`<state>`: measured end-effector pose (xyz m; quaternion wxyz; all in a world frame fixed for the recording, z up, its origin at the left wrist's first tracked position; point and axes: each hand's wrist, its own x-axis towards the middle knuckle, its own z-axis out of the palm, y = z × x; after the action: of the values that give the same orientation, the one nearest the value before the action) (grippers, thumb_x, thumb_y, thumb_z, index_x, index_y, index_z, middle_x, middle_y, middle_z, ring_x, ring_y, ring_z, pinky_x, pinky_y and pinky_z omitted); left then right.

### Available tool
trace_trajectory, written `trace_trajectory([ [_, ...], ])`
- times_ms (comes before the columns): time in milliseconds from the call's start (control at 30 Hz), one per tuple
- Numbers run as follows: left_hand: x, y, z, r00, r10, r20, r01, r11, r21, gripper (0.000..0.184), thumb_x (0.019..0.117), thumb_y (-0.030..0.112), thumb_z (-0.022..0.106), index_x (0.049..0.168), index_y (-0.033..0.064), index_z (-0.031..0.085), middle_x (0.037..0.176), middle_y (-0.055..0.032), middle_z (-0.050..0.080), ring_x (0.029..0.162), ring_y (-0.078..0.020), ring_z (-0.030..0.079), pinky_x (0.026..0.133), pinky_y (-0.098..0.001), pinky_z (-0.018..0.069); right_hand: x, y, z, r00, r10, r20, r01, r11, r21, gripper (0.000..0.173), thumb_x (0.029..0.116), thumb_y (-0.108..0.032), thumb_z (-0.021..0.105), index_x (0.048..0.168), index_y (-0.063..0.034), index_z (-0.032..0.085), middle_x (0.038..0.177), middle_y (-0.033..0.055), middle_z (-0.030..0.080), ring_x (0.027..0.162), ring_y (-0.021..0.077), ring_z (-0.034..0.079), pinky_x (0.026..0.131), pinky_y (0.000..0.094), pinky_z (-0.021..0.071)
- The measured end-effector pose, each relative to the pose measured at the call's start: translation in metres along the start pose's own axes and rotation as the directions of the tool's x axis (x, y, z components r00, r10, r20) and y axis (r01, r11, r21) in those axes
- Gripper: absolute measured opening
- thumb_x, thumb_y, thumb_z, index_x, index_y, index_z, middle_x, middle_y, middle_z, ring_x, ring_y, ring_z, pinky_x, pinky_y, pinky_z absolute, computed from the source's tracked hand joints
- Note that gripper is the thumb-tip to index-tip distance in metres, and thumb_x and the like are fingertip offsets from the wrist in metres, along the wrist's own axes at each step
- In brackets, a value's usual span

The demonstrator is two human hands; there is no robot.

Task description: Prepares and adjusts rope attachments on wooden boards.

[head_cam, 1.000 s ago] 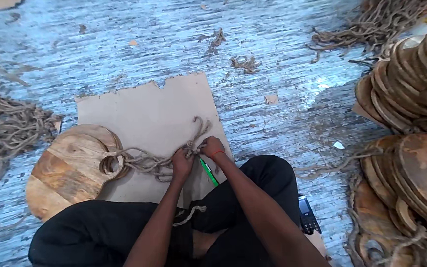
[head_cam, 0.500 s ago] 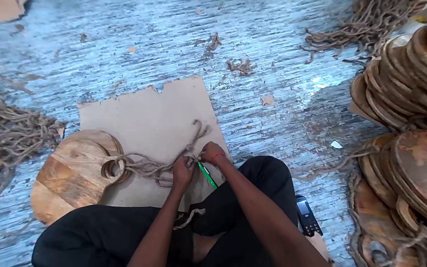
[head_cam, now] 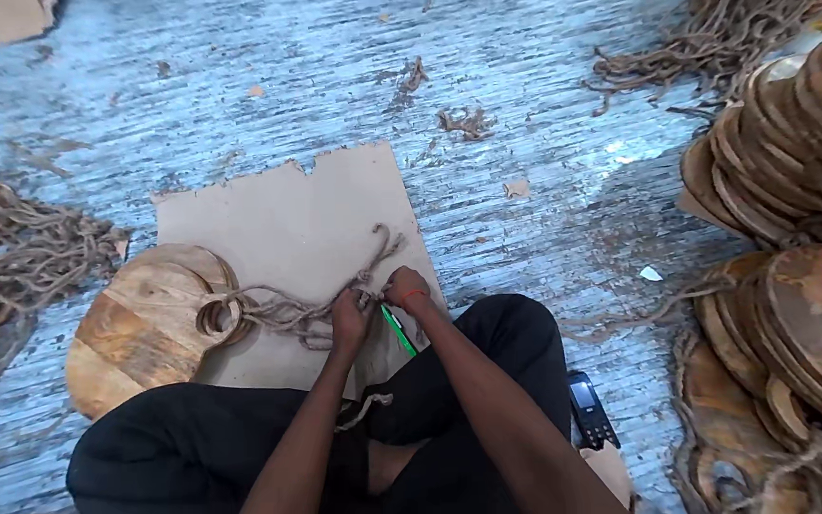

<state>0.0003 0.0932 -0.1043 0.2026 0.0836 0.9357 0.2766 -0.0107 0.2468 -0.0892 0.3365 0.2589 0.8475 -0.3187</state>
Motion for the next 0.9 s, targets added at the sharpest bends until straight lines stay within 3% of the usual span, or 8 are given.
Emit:
trace_trajectory([
  [167,-0.002,-0.013,0.0,0.999,0.031,-0.003,-0.032,0.999,-0.005,0.03,0.0987,0.021,0.069,0.113,-0.0056,0.07,0.117,-0.0248,0.068,0.114,-0.0385,0.065,0.104,-0.0532,0.049,-0.009,0.014,-0.003,0.989,-0.013,-0.149,0.031,0.992,0.124,0.03,0.0974,-0.029,0.069,0.114,-0.0048,0.073,0.114,0.0215,0.071,0.108,0.0394,0.068,0.089,0.0608,0.0535],
  [267,-0.001,-0.019,-0.013,0.999,0.023,0.042,-0.015,0.984,-0.176,0.033,0.1053,0.019,0.057,0.125,-0.0059,0.065,0.129,-0.0268,0.063,0.122,-0.0384,0.061,0.108,-0.0532,0.0465,-0.003,0.023,-0.011,0.972,-0.105,-0.212,0.18,0.91,0.374,0.043,0.1045,-0.034,0.062,0.125,0.0037,0.066,0.116,0.0276,0.068,0.108,0.0425,0.066,0.095,0.0608,0.0505],
  [333,-0.007,-0.017,-0.023,1.0,-0.024,0.012,0.026,0.935,-0.354,0.032,0.1081,0.017,0.051,0.13,-0.0045,0.061,0.125,-0.0249,0.064,0.112,-0.0346,0.066,0.1,-0.0516,0.0523,-0.002,0.022,-0.016,0.962,-0.18,-0.206,0.257,0.855,0.45,0.051,0.0975,-0.03,0.074,0.132,0.0047,0.06,0.11,0.0258,0.067,0.098,0.0378,0.065,0.092,0.0559,0.0513],
  [400,-0.007,-0.015,-0.027,0.996,-0.077,-0.038,0.046,0.855,-0.516,0.028,0.1099,0.016,0.047,0.128,-0.0016,0.059,0.106,-0.0185,0.069,0.088,-0.0266,0.071,0.083,-0.0459,0.059,-0.007,0.015,-0.013,0.931,-0.216,-0.295,0.314,0.885,0.343,0.051,0.0918,-0.019,0.08,0.134,0.0025,0.061,0.11,0.0243,0.069,0.099,0.0392,0.067,0.09,0.0582,0.053],
  [533,-0.003,-0.017,-0.026,0.988,-0.119,-0.102,0.026,0.769,-0.639,0.026,0.1068,0.015,0.054,0.128,0.0003,0.059,0.095,-0.014,0.065,0.072,-0.0196,0.063,0.069,-0.0375,0.0559,0.007,0.002,0.009,0.738,-0.506,-0.446,0.546,0.836,-0.046,0.028,0.0926,-0.005,0.073,0.12,-0.0098,0.075,0.12,0.0194,0.067,0.102,0.0397,0.068,0.084,0.0596,0.0568],
  [667,-0.006,-0.014,-0.028,0.988,-0.072,-0.137,-0.023,0.808,-0.588,0.057,0.0827,0.014,0.087,0.133,0.0053,0.063,0.105,-0.016,0.069,0.084,-0.0244,0.065,0.078,-0.0449,0.0558,0.019,0.0,0.016,0.804,-0.485,-0.343,0.464,0.874,-0.147,0.031,0.0893,-0.007,0.078,0.12,-0.0142,0.075,0.138,0.0186,0.059,0.102,0.04,0.069,0.08,0.0594,0.0585],
  [833,-0.001,-0.011,-0.024,0.946,0.093,-0.312,-0.228,0.874,-0.43,0.028,0.0846,0.006,0.08,0.112,0.0025,0.074,0.12,-0.0151,0.063,0.104,-0.0256,0.064,0.086,-0.045,0.0567,0.001,0.008,0.006,0.792,-0.542,-0.28,0.5,0.84,-0.211,0.021,0.0914,-0.02,0.079,0.111,-0.0141,0.078,0.151,0.0089,0.054,0.123,0.0406,0.059,0.088,0.0627,0.0541],
  [900,0.001,-0.016,-0.024,0.93,0.154,-0.335,-0.289,0.869,-0.402,0.022,0.0894,0.007,0.075,0.111,0.0009,0.074,0.14,-0.016,0.06,0.127,-0.029,0.059,0.102,-0.0496,0.0526,-0.01,0.008,0.002,0.787,-0.563,-0.252,0.524,0.826,-0.209,0.024,0.0945,-0.024,0.075,0.117,-0.0156,0.076,0.134,0.0098,0.067,0.122,0.0384,0.062,0.091,0.0614,0.0536],
])
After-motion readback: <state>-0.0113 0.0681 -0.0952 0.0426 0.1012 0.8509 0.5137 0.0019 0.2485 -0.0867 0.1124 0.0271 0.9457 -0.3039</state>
